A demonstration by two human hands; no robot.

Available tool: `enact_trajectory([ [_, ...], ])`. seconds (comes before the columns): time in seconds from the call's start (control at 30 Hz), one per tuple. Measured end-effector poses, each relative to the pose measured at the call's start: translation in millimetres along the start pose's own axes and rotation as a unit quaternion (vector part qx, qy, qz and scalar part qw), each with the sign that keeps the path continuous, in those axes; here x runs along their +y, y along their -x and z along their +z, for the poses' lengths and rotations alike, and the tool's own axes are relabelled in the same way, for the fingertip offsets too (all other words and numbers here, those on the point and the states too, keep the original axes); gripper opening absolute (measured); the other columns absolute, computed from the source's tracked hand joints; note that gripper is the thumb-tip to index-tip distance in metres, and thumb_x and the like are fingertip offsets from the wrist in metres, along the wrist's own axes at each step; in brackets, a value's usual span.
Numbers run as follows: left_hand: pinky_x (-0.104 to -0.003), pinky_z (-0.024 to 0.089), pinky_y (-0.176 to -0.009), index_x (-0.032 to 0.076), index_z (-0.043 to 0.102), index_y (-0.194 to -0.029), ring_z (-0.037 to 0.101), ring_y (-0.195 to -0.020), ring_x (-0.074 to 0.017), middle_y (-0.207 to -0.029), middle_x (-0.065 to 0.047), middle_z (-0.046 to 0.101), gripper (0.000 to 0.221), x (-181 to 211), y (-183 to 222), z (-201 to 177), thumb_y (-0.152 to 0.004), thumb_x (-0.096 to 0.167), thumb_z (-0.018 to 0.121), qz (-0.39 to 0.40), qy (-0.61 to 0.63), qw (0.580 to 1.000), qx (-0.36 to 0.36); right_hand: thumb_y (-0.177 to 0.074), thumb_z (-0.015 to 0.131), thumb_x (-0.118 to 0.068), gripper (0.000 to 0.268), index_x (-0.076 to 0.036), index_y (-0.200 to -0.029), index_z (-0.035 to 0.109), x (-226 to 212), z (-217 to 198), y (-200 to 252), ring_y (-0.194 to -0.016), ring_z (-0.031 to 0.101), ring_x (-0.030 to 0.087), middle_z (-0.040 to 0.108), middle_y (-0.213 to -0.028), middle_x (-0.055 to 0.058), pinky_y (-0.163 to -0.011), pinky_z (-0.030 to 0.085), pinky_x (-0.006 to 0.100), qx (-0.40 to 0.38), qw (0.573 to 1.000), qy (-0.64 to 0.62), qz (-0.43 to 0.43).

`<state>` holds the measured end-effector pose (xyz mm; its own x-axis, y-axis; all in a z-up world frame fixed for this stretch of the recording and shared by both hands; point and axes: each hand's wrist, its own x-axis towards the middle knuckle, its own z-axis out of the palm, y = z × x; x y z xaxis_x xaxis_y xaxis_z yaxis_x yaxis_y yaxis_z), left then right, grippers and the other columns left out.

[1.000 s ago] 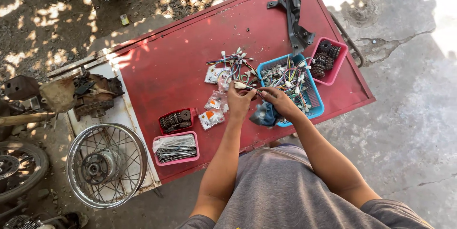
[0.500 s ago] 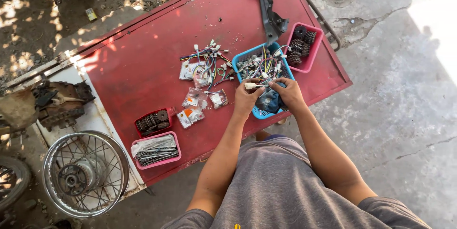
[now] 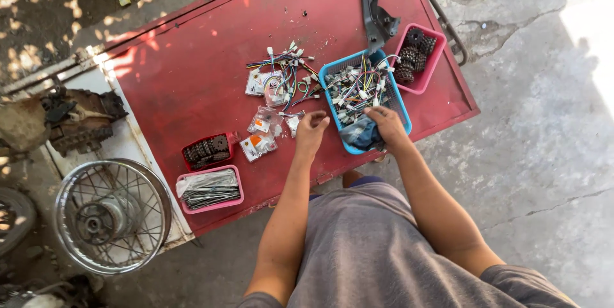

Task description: Cleaning and sorting motorcycle electrical wiring harnesses and connectors using a cloth.

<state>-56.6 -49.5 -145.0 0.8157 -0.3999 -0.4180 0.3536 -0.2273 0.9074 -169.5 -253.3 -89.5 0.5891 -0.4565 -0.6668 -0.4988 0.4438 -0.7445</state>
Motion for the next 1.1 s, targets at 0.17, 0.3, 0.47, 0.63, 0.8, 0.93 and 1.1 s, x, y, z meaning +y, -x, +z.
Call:
enact_trajectory([
  [0.17,-0.029,0.055,-0.079,0.000,0.073,-0.109,0.066,-0.088,-0.0118,-0.101,-0.005,0.074,0.027,-20,18,-40,-0.089,0.017,0.076,-0.014,0.005,0.999,0.035,-0.097,0.067,-0.026,0.028,-0.002,-0.111,0.074,20,46,0,-0.079,0.066,0.010,0.072,-0.093,0.003,-0.072,0.053,0.026,-0.073,0.997,0.018,0.025],
  [0.3,-0.028,0.057,-0.077,0.001,0.075,-0.108,0.071,-0.087,-0.0126,-0.097,-0.006,0.076,0.024,-27,27,-61,-0.089,0.017,0.074,-0.041,-0.029,0.997,0.054,-0.100,0.065,-0.027,0.029,0.000,-0.109,0.073,48,76,-11,-0.082,0.066,0.011,0.072,-0.094,0.004,-0.075,0.054,0.028,-0.096,0.995,0.025,0.025],
  [0.47,-0.028,0.055,-0.077,0.001,0.075,-0.112,0.069,-0.088,-0.0112,-0.098,-0.006,0.077,0.024,-62,19,-64,-0.095,0.017,0.070,-0.066,0.055,0.995,0.058,-0.099,0.061,-0.030,0.033,-0.004,-0.118,0.069,56,122,-13,-0.095,0.068,0.015,0.071,-0.107,0.008,-0.085,0.056,0.028,-0.115,0.987,-0.091,0.067],
  [0.63,-0.029,0.055,-0.077,-0.001,0.072,-0.113,0.067,-0.086,-0.0106,-0.097,-0.007,0.075,0.022,-83,10,-66,-0.098,0.014,0.069,-0.093,0.094,0.991,0.029,-0.090,0.067,-0.019,0.041,-0.018,-0.131,0.063,70,160,-27,-0.096,0.064,0.018,0.065,-0.111,0.009,-0.081,0.055,0.031,-0.164,0.972,-0.088,0.143],
  [0.8,-0.031,0.057,-0.081,-0.001,0.071,-0.114,0.072,-0.090,-0.0161,-0.099,-0.011,0.077,0.023,-146,-10,-71,-0.096,0.008,0.059,-0.066,0.031,0.995,0.071,-0.083,0.074,-0.002,0.044,-0.004,-0.126,0.068,146,163,-86,-0.100,0.065,0.015,0.070,-0.114,0.008,-0.087,0.054,0.029,-0.159,0.980,0.122,-0.006],
  [0.93,-0.034,0.056,-0.080,0.003,0.074,-0.113,0.075,-0.091,-0.0218,-0.099,-0.014,0.077,0.024,-142,-34,-82,-0.094,0.013,0.062,-0.139,-0.069,0.985,0.070,-0.086,0.077,-0.007,0.040,-0.004,-0.124,0.067,192,162,-136,-0.096,0.064,0.016,0.070,-0.109,0.008,-0.086,0.054,0.030,-0.106,0.984,0.138,0.046],
  [1.1,-0.036,0.058,-0.078,0.006,0.075,-0.110,0.077,-0.088,-0.0245,-0.094,-0.015,0.078,0.022,-183,-64,-84,-0.095,0.017,0.064,-0.168,-0.105,0.979,0.049,-0.083,0.085,-0.003,0.078,-0.002,-0.147,0.041,242,144,-200,-0.128,0.054,0.028,0.052,-0.143,0.019,-0.106,0.044,0.040,-0.019,0.970,0.215,-0.109],
])
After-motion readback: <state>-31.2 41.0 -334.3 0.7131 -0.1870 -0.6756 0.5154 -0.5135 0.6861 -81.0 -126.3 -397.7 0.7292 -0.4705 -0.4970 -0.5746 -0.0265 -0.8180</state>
